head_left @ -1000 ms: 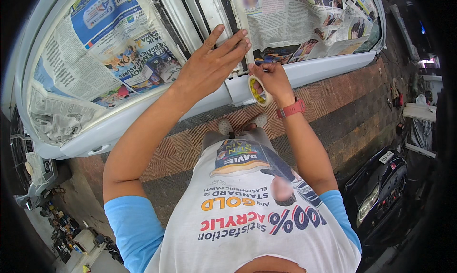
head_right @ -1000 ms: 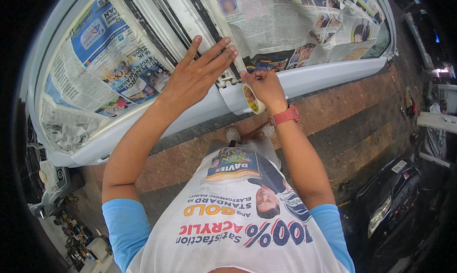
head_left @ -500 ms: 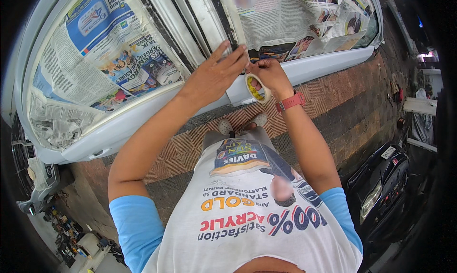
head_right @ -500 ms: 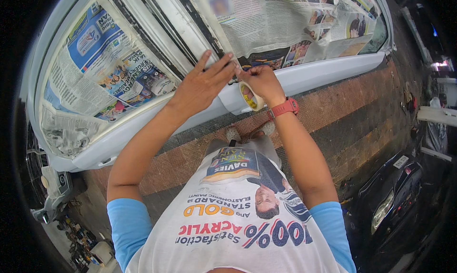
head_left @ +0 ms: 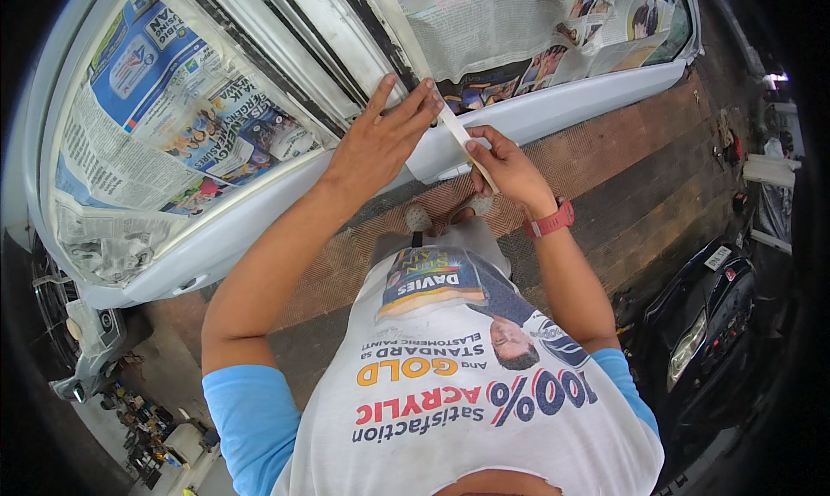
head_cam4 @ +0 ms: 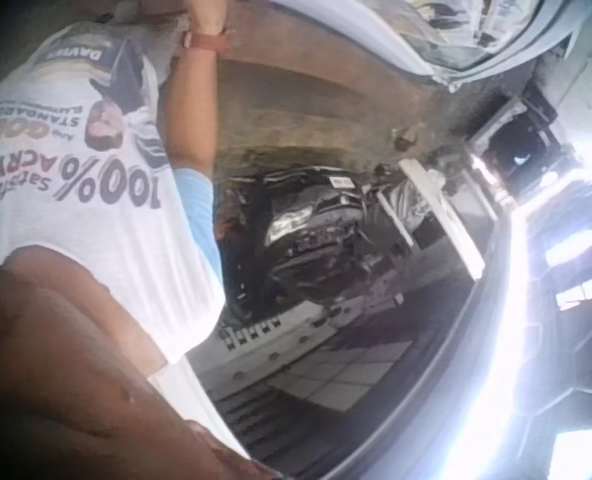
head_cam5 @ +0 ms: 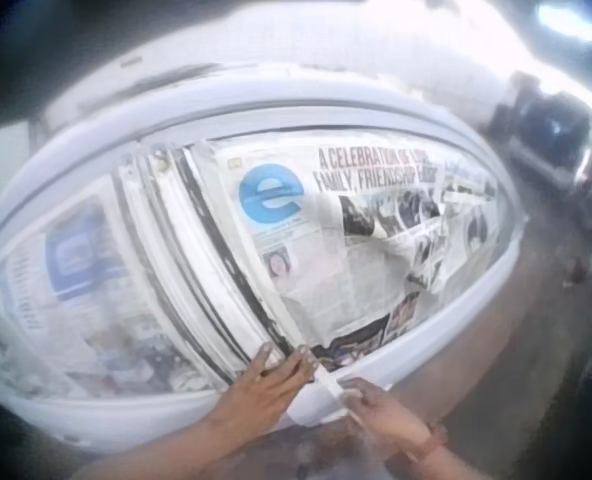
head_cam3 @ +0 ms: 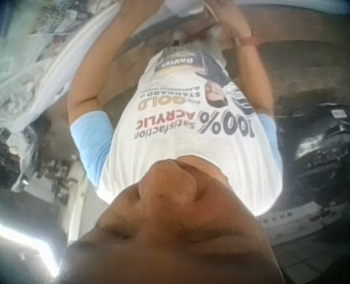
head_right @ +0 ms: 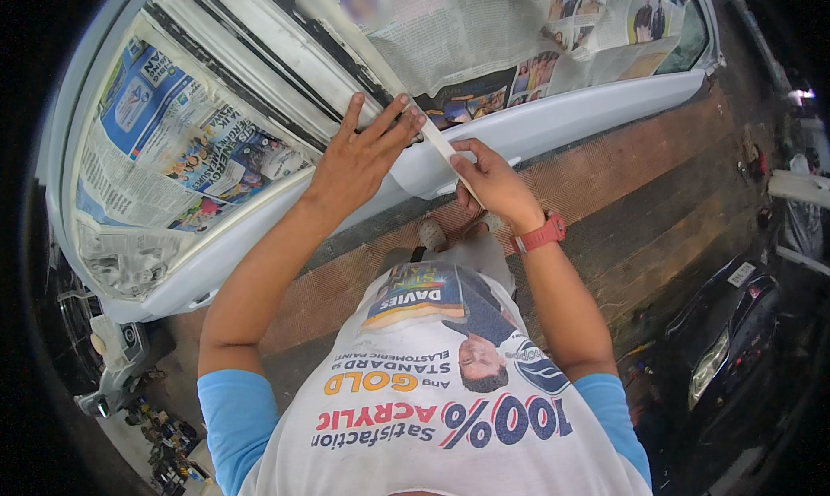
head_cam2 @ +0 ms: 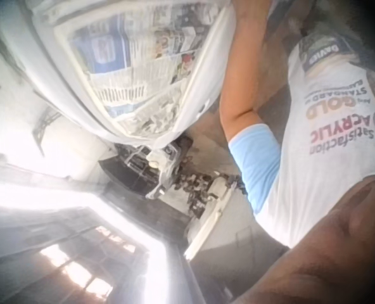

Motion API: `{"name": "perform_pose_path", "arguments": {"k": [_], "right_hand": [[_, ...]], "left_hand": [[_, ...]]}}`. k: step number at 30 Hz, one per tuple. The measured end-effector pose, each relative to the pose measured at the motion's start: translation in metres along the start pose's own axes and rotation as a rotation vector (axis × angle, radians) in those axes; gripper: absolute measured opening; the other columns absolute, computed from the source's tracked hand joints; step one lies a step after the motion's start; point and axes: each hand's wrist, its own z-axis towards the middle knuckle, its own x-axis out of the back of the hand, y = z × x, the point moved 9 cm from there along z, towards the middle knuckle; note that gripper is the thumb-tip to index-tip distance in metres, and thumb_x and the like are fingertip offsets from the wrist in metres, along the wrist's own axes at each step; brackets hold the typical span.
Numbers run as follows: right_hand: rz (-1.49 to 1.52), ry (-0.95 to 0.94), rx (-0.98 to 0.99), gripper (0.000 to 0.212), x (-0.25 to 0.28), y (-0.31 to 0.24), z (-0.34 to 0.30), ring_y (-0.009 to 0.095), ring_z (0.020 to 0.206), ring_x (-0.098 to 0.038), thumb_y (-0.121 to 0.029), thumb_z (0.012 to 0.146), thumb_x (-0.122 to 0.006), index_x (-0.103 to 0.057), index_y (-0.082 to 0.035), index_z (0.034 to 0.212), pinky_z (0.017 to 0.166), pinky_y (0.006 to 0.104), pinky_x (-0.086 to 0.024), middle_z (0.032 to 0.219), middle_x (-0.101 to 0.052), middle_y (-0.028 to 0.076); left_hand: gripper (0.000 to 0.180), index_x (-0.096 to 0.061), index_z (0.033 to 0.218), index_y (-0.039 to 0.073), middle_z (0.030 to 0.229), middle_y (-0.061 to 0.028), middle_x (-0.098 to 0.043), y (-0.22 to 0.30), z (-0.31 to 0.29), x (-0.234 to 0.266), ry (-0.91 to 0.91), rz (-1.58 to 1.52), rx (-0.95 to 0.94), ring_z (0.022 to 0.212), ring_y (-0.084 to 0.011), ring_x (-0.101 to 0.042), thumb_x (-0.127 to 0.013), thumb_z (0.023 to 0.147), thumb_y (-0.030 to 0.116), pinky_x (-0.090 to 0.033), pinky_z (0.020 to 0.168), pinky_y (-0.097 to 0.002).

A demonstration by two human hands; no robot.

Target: The person places newspaper sheets over a white car door and secures them with masking tape. They smooth the paper and tape along the door edges and window frame, then open the door to continue taping the inner edge and handle area.

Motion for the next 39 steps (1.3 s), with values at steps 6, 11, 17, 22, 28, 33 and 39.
{"name": "perform_pose_path", "arguments": {"k": [6,11,17,22,28,33,39], "right_hand": [[0.281,-0.028,-0.112,0.020,-0.022,0.024,0.006,0.015,0.050,-0.066,-0.029,0.120,-0.063,-0.066,-0.010,0.114,0.044,0.0282,-0.049,0.068,-0.070,0.007],[0.721,0.011,-0.094,0.021,-0.043,0.042,0.004,0.017,0.048,-0.063,-0.026,0.120,-0.061,-0.066,-0.007,0.113,0.043,0.0300,-0.049,0.067,-0.068,0.008],[0.935,0.240,-0.269,0.025,-0.031,0.148,-0.023,0.018,0.046,-0.055,-0.027,0.120,-0.059,-0.067,-0.004,0.113,0.047,0.0373,-0.051,0.067,-0.064,0.008],[0.456,0.578,0.142,0.027,0.027,0.090,-0.036,0.014,0.051,-0.052,-0.029,0.116,-0.070,-0.071,-0.006,0.129,0.051,0.0291,-0.046,0.072,-0.066,0.003],[-0.432,0.686,0.646,0.033,0.000,-0.029,-0.021,0.021,0.084,-0.060,-0.021,0.101,-0.087,-0.079,-0.009,0.130,0.074,0.0373,-0.052,0.102,-0.065,0.012],[-0.439,0.720,0.588,0.025,-0.009,-0.025,0.006,0.023,0.089,-0.057,-0.019,0.098,-0.088,-0.082,-0.007,0.120,0.078,0.0368,-0.051,0.107,-0.057,0.011],[-0.288,0.523,0.417,0.018,0.011,-0.013,0.034,0.016,0.076,-0.056,-0.020,0.100,-0.085,-0.083,-0.003,0.107,0.071,0.0339,-0.050,0.101,-0.060,0.008]], "left_hand": [[0.078,-0.042,0.178,0.022,0.178,0.0031,-0.045,0.000,0.001,-0.008,-0.056,-0.042,-0.008,0.174,-0.0184,-0.025,-0.066,0.104,0.021,-0.023,0.140,-0.0677],[0.081,-0.039,0.180,0.024,0.182,0.0053,-0.041,-0.003,0.002,-0.007,-0.115,-0.035,-0.009,0.175,-0.0171,-0.022,-0.066,0.104,0.019,-0.027,0.138,-0.0694],[0.082,-0.038,0.180,0.027,0.183,0.0066,-0.039,-0.004,0.002,-0.015,-0.105,-0.119,-0.016,0.176,-0.0169,-0.022,-0.064,0.103,0.016,-0.024,0.139,-0.0704],[0.083,-0.040,0.179,0.027,0.183,0.0062,-0.039,-0.002,0.001,-0.011,-0.099,-0.088,0.015,0.175,-0.0180,-0.023,-0.065,0.102,0.011,-0.023,0.139,-0.0717],[0.078,-0.051,0.173,0.023,0.167,-0.0011,-0.055,-0.006,-0.010,0.006,0.038,-0.365,0.108,0.166,-0.0252,-0.039,-0.071,0.099,0.008,-0.025,0.137,-0.0703],[0.063,-0.066,0.161,0.016,0.121,-0.0076,-0.068,0.030,-0.041,-0.020,0.113,-0.781,0.413,0.119,-0.0306,-0.063,-0.075,0.099,0.014,-0.045,0.112,-0.0533],[0.059,-0.066,0.160,0.010,0.105,-0.0080,-0.067,0.053,-0.018,-0.023,0.195,-0.754,0.486,0.104,-0.0287,-0.063,-0.073,0.102,0.016,-0.045,0.096,-0.0457]]}}
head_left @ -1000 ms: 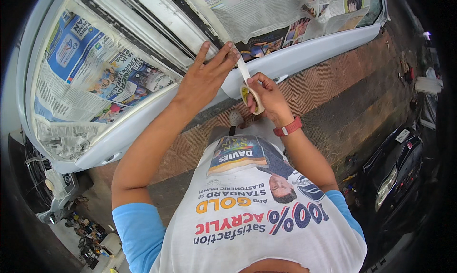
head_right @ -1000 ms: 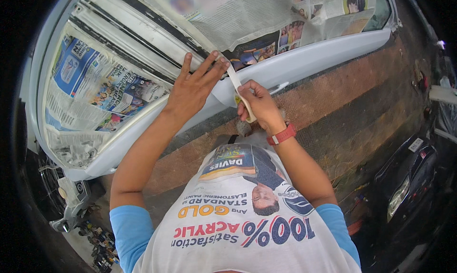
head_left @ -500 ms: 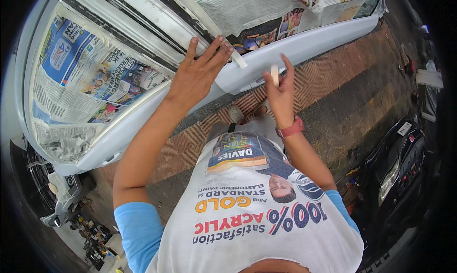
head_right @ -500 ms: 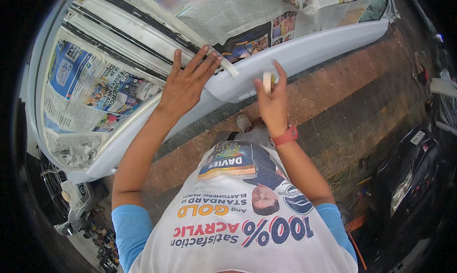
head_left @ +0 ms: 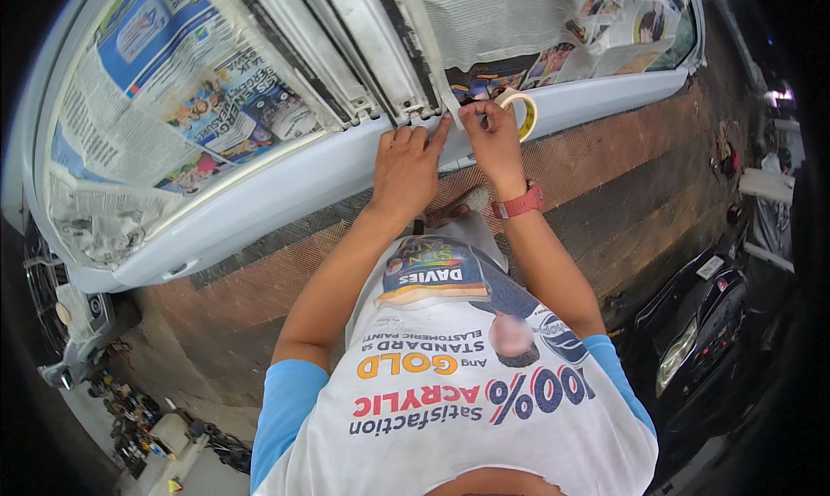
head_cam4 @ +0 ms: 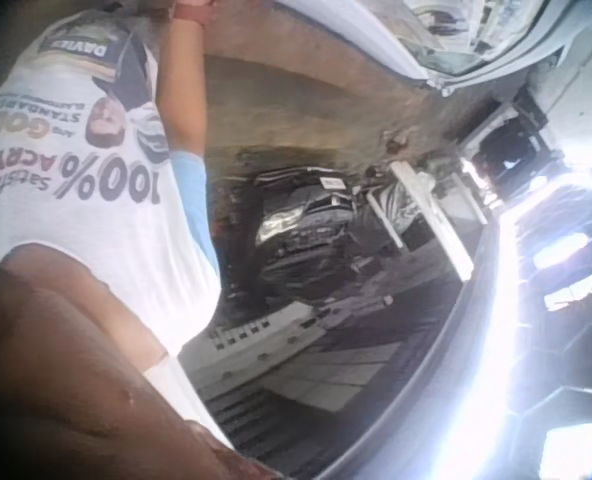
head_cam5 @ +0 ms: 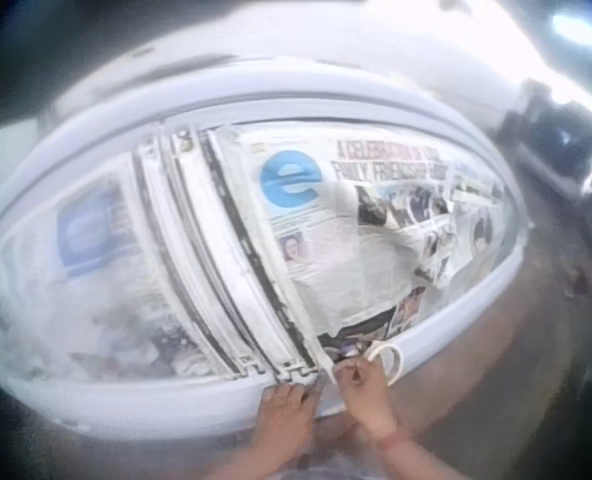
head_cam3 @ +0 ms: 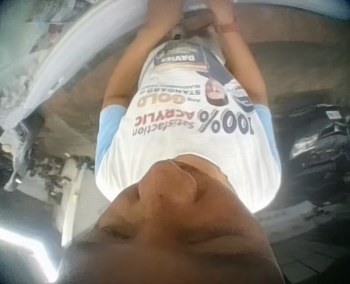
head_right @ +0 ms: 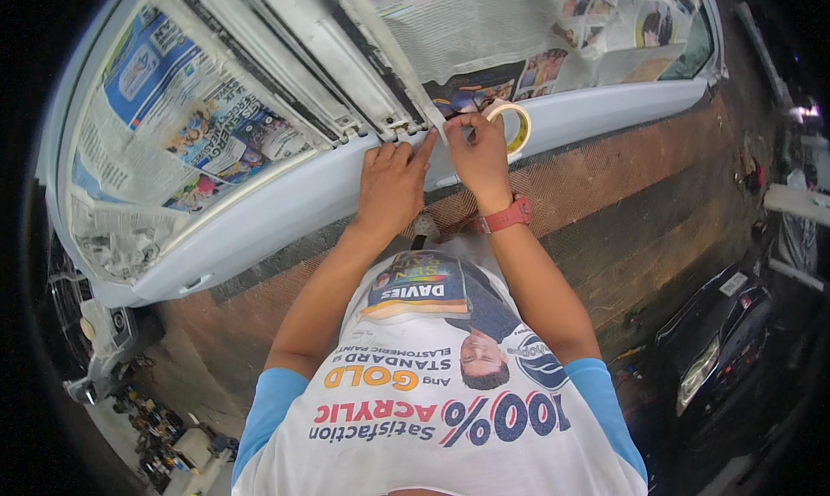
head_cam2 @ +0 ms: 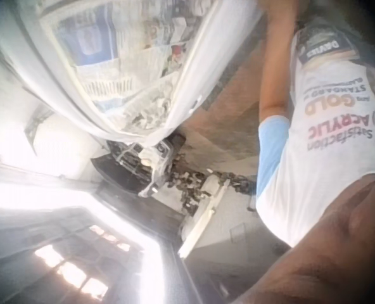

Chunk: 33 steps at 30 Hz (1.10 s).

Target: The person places newspaper sheets over a white car door and secures them with masking tape. They smooth the paper and tape along the door edges and window frame, then open the door to continue taping the inner edge and handle area.

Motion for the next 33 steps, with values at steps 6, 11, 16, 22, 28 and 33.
{"name": "perform_pose_path", "arguments": {"k": [6,11,16,22,28,33], "right_hand": [[0.303,-0.080,-0.194,0.015,-0.003,0.001,0.002,0.007,0.082,-0.061,-0.015,0.103,-0.080,-0.078,-0.001,0.099,0.071,0.0283,-0.049,0.087,-0.074,0.003],[0.377,-0.091,-0.227,0.013,-0.003,0.004,0.005,0.008,0.086,-0.061,-0.013,0.103,-0.078,-0.078,-0.001,0.100,0.079,0.0282,-0.049,0.090,-0.073,0.000],[0.371,-0.061,-0.224,0.014,-0.002,-0.005,0.003,0.008,0.085,-0.059,-0.014,0.103,-0.078,-0.078,-0.001,0.098,0.078,0.0283,-0.048,0.089,-0.072,-0.001],[0.347,-0.083,-0.189,0.016,-0.005,-0.002,0.005,0.007,0.081,-0.057,-0.016,0.105,-0.080,-0.078,-0.002,0.097,0.074,0.0280,-0.046,0.087,-0.070,-0.003],[0.391,-0.152,-0.244,0.018,-0.010,0.008,0.005,0.006,0.091,-0.058,-0.021,0.106,-0.083,-0.076,-0.006,0.098,0.087,0.0261,-0.047,0.097,-0.071,-0.005],[0.374,-0.121,-0.280,0.018,-0.009,0.004,0.000,0.006,0.092,-0.058,-0.020,0.106,-0.083,-0.076,-0.005,0.098,0.089,0.0257,-0.046,0.098,-0.071,-0.005]], "left_hand": [[0.060,-0.063,0.160,0.002,0.095,-0.0129,-0.079,0.006,0.010,-0.017,-0.042,-0.038,0.107,0.094,-0.0309,-0.072,-0.073,0.103,0.018,-0.048,0.094,-0.0438],[0.064,-0.056,0.161,-0.006,0.086,-0.0219,-0.080,0.009,0.015,-0.020,-0.076,-0.143,0.209,0.085,-0.0384,-0.078,-0.071,0.105,0.021,-0.052,0.091,-0.0481],[0.066,-0.055,0.161,-0.008,0.076,-0.0226,-0.078,0.012,0.020,-0.023,-0.173,-0.186,0.261,0.076,-0.0421,-0.078,-0.071,0.105,0.022,-0.054,0.088,-0.0510],[0.067,-0.053,0.163,-0.009,0.074,-0.0181,-0.078,0.010,0.010,-0.013,-0.112,-0.074,0.136,0.076,-0.0365,-0.078,-0.070,0.106,0.022,-0.054,0.088,-0.0453],[0.069,-0.048,0.169,-0.007,0.077,-0.0128,-0.079,0.009,0.009,-0.036,-0.219,0.213,0.052,0.077,-0.0278,-0.075,-0.065,0.110,0.024,-0.050,0.089,-0.0409],[0.069,-0.050,0.170,-0.004,0.081,-0.0087,-0.080,0.006,0.010,-0.042,-0.221,0.340,-0.038,0.078,-0.0231,-0.075,-0.066,0.109,0.024,-0.049,0.087,-0.0382]]}}
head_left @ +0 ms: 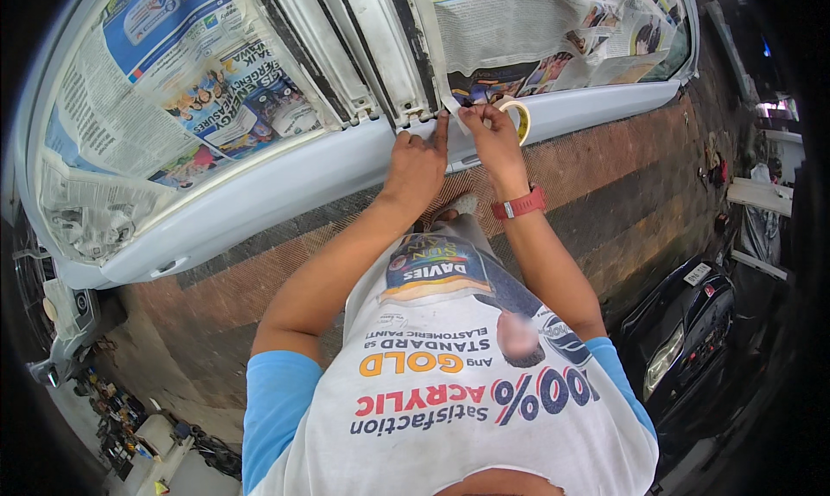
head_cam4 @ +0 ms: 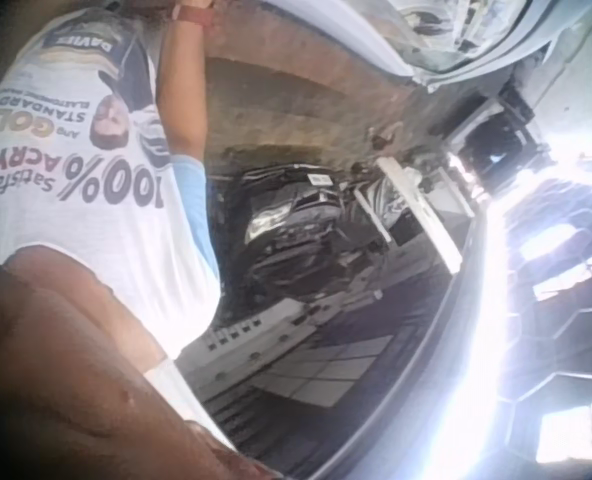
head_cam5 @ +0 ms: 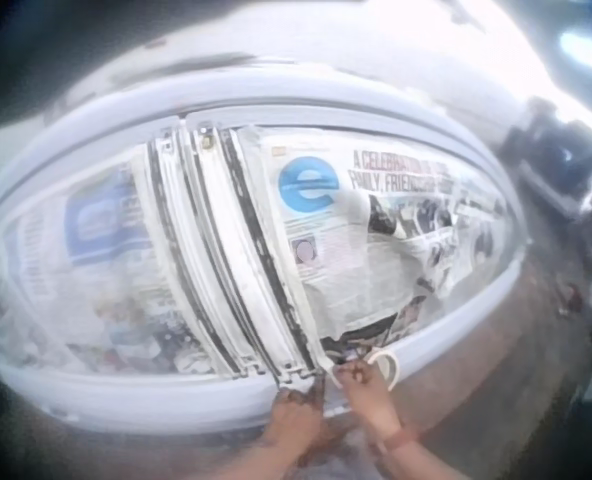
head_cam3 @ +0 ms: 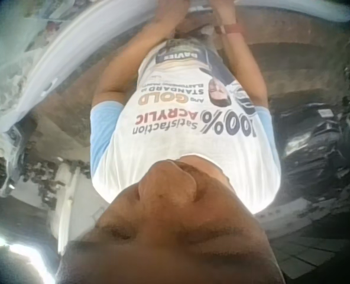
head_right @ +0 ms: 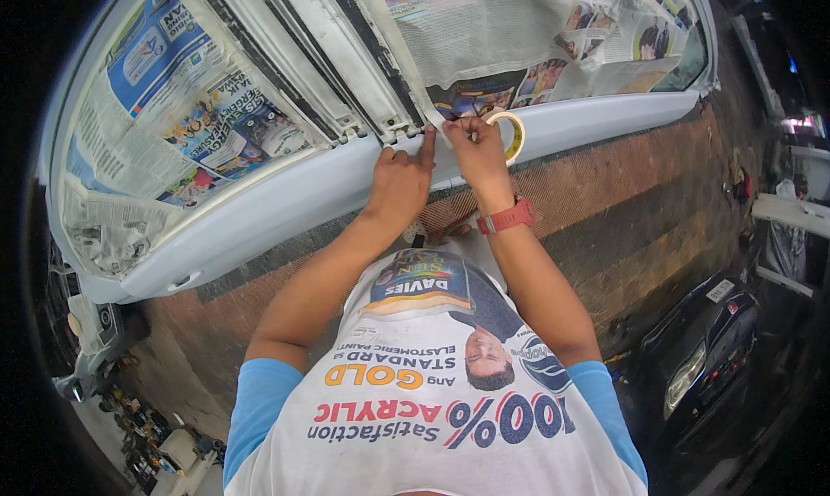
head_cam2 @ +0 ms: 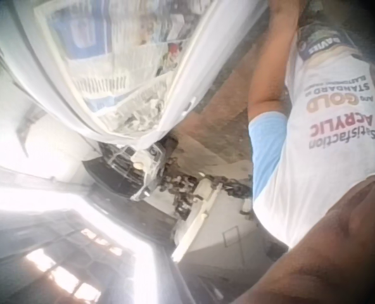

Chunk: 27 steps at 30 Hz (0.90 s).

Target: The person places newspaper sheets over a white car door and secures them with masking tape. They smooth the paper and tape along the door edges and window frame, then open the door to continue taping the inner edge and handle area.

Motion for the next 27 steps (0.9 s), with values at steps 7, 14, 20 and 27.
{"name": "perform_pose_path", "arguments": {"k": [7,14,20,27], "right_hand": [[-0.007,-0.003,0.059,0.019,-0.003,0.000,0.004,0.006,0.088,-0.057,-0.020,0.106,-0.083,-0.076,-0.004,0.096,0.084,0.0257,-0.046,0.093,-0.069,-0.005],[-0.292,0.125,0.090,0.039,0.003,0.018,0.014,0.023,0.094,-0.062,-0.040,0.099,-0.088,-0.079,-0.003,0.093,0.087,0.0417,-0.051,0.105,-0.064,0.011],[-0.593,0.285,0.257,0.050,0.002,-0.005,0.001,0.039,0.104,-0.067,-0.053,0.096,-0.091,-0.082,-0.004,0.091,0.102,0.0583,-0.049,0.110,-0.064,0.023],[-0.656,0.282,0.252,0.055,-0.002,-0.021,-0.004,0.048,0.117,-0.066,-0.059,0.094,-0.090,-0.084,-0.005,0.090,0.115,0.0654,-0.040,0.116,-0.065,0.029]], "left_hand": [[0.073,-0.053,0.167,-0.003,0.084,-0.0088,-0.081,-0.011,0.005,0.018,-0.032,-0.009,-0.049,0.083,-0.0237,-0.078,-0.071,0.098,0.014,-0.049,0.086,-0.0377],[0.087,-0.051,0.159,-0.017,0.084,-0.0189,-0.081,0.005,0.011,0.014,-0.040,-0.277,0.074,0.085,-0.0327,-0.081,-0.078,0.081,0.011,-0.052,0.087,-0.0420],[0.089,-0.045,0.159,-0.024,0.083,-0.0184,-0.080,0.020,0.012,-0.009,-0.019,-0.336,0.079,0.080,-0.0329,-0.079,-0.074,0.084,0.014,-0.052,0.087,-0.0449],[0.089,-0.039,0.162,-0.025,0.082,-0.0148,-0.080,0.024,0.010,-0.023,0.022,-0.201,0.057,0.076,-0.0301,-0.076,-0.069,0.090,0.017,-0.049,0.086,-0.0435]]}}
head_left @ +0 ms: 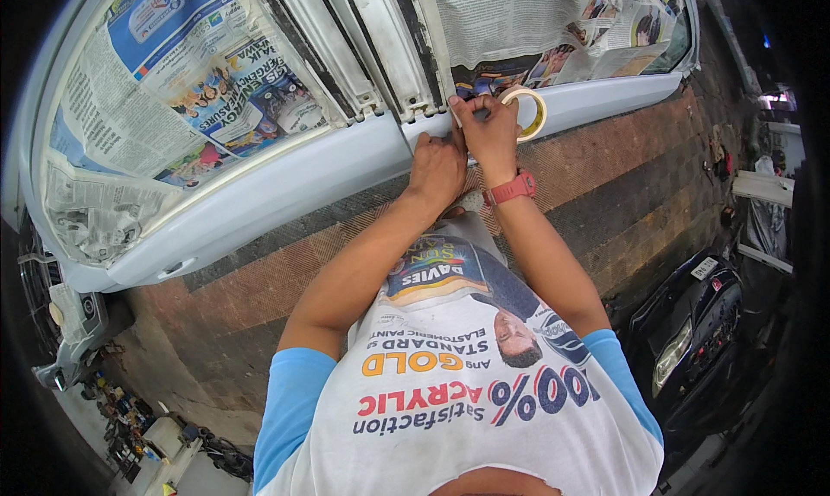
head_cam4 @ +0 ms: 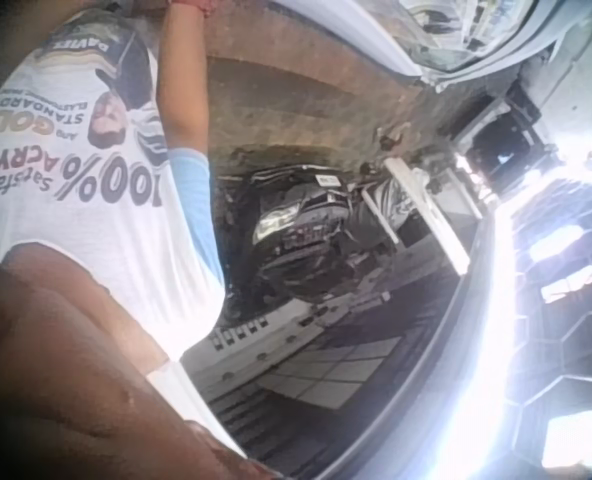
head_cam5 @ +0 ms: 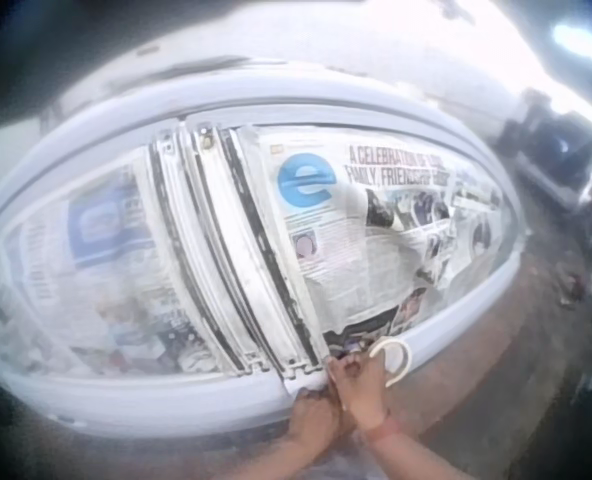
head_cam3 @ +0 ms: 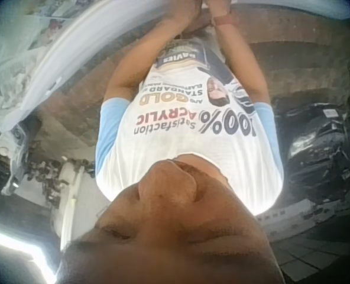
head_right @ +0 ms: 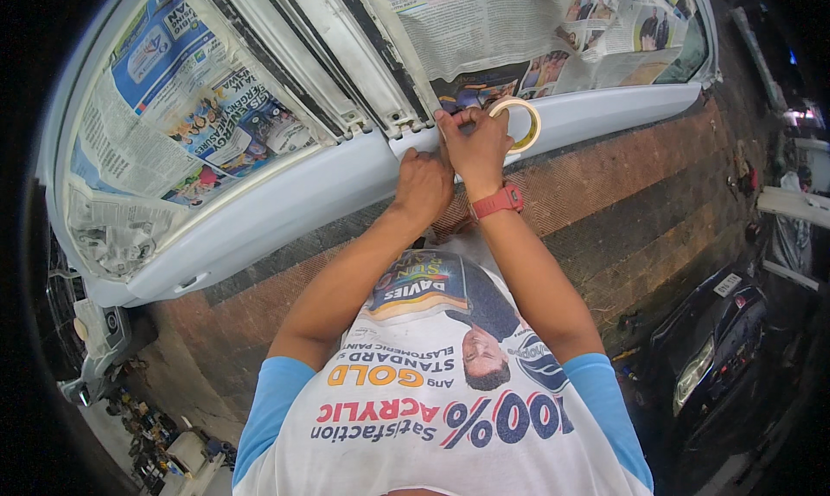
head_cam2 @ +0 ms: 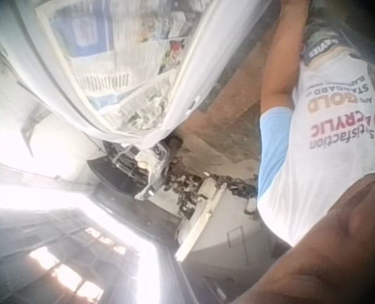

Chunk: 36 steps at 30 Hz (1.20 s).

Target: The person places newspaper sheets over a white car door and secures them with masking tape. They smooth the paper and tape along the door edges and window frame, then open the door to continue taping the inner edge and handle area.

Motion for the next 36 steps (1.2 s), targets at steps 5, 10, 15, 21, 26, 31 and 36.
{"name": "perform_pose_path", "arguments": {"k": [5,10,15,21,26,31,36], "right_hand": [[0.020,0.037,0.055,0.044,-0.006,0.009,0.006,0.023,0.079,-0.064,-0.043,0.095,-0.094,-0.081,-0.001,0.086,0.080,0.0407,-0.052,0.085,-0.069,0.012],[0.263,-0.027,-0.005,0.036,-0.015,0.028,0.013,0.004,0.059,-0.047,-0.028,0.096,-0.096,-0.080,0.001,0.082,0.054,0.0241,-0.036,0.065,-0.062,-0.005],[0.188,-0.011,0.033,0.036,-0.014,0.024,0.016,0.004,0.060,-0.050,-0.028,0.095,-0.096,-0.080,0.001,0.081,0.054,0.0249,-0.038,0.066,-0.065,-0.003],[0.135,0.018,0.052,0.039,-0.011,0.019,0.014,0.005,0.058,-0.052,-0.031,0.094,-0.097,-0.081,0.001,0.080,0.054,0.0255,-0.041,0.064,-0.067,-0.001],[0.084,0.016,0.044,0.041,-0.008,0.010,0.013,0.007,0.057,-0.054,-0.034,0.093,-0.098,-0.082,0.002,0.082,0.055,0.0272,-0.044,0.064,-0.068,0.001],[0.078,0.038,0.042,0.042,-0.009,0.014,0.014,0.010,0.059,-0.060,-0.035,0.092,-0.098,-0.082,0.002,0.082,0.058,0.0287,-0.049,0.065,-0.071,0.004],[0.064,0.078,0.011,0.044,-0.005,0.013,0.013,0.014,0.062,-0.064,-0.037,0.088,-0.101,-0.082,0.002,0.081,0.062,0.0316,-0.053,0.068,-0.073,0.007]], "left_hand": [[0.085,-0.043,0.159,-0.024,0.083,-0.0137,-0.081,0.001,0.000,-0.001,0.017,0.023,0.000,0.077,-0.0290,-0.077,-0.070,0.090,0.017,-0.049,0.086,-0.0429],[0.080,-0.047,0.157,-0.022,0.082,-0.0115,-0.081,0.003,0.002,-0.003,-0.046,0.059,0.009,0.077,-0.0278,-0.079,-0.071,0.091,0.017,-0.050,0.084,-0.0422],[0.077,-0.049,0.157,-0.020,0.082,-0.0090,-0.082,0.004,0.003,0.002,-0.083,0.102,0.032,0.076,-0.0254,-0.079,-0.071,0.093,0.018,-0.050,0.083,-0.0412],[0.074,-0.052,0.156,-0.017,0.082,-0.0063,-0.082,0.007,0.003,-0.004,-0.084,0.159,0.018,0.076,-0.0232,-0.079,-0.071,0.096,0.021,-0.049,0.085,-0.0426],[0.070,-0.054,0.154,-0.015,0.082,-0.0057,-0.083,0.006,0.003,-0.007,-0.116,0.170,0.019,0.078,-0.0234,-0.080,-0.070,0.097,0.022,-0.049,0.087,-0.0430],[0.067,-0.055,0.152,-0.014,0.080,-0.0052,-0.083,0.007,0.003,-0.006,-0.127,0.170,0.009,0.078,-0.0239,-0.081,-0.069,0.098,0.023,-0.049,0.088,-0.0422],[0.054,-0.065,0.148,-0.006,0.090,-0.0117,-0.084,0.001,-0.002,0.000,-0.205,0.002,0.003,0.089,-0.0266,-0.082,-0.070,0.099,0.017,-0.051,0.092,-0.0440]]}}
